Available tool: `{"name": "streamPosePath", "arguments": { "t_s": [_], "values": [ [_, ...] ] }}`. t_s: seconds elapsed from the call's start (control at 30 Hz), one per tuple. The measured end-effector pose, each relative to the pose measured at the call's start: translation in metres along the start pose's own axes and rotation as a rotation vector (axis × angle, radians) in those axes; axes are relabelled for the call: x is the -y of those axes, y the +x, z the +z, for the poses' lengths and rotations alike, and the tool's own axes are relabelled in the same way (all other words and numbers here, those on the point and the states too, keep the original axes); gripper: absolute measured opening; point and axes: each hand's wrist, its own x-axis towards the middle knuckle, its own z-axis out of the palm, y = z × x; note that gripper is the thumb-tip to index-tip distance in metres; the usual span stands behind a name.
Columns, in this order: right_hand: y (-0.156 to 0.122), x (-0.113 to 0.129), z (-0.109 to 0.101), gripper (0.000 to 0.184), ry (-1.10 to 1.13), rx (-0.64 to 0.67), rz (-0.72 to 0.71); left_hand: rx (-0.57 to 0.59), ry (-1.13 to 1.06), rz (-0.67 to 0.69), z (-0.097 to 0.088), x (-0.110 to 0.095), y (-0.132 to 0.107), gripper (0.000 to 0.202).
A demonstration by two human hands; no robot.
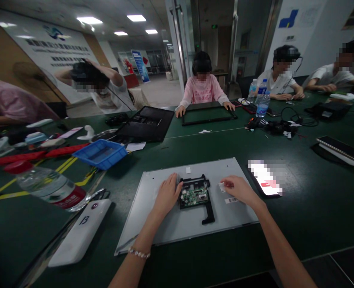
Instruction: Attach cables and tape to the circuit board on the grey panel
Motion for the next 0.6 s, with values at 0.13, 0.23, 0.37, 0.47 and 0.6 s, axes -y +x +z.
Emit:
{"name": "streamPosePath", "arguments": {
  "t_s": [0.13, 0.23, 0.37, 0.47, 0.6],
  "values": [
    [-0.0003, 0.0022, 0.0015, 0.026, -0.036, -0.018, -0.011, -0.002, 0.009, 0.005, -0.0014, -0.0005, -0.0002, 0.040],
    [-0.0002, 0.0003, 0.0017, 0.025, -0.044, -0.027, -0.008, -0.004, 0.012, 0.010, -0.0020, -0.0003, -0.0005, 0.040],
    [0.0010, -0.0047, 0.0026, 0.021, -0.045, -0.002, 0.008, 0.004, 0.016, 0.013, -0.0025, -0.0002, -0.0005, 0.041],
    [0.0019, -0.0074, 0.0037, 0.016, -0.054, -0.005, 0.007, -0.001, 0.015, 0.013, -0.0022, -0.0004, -0.0007, 0.041],
    [0.0025, -0.0063, 0.0044, 0.015, -0.059, -0.036, 0.011, -0.002, 0.017, 0.011, -0.0012, -0.0008, -0.0010, 0.041]
  ]
}}
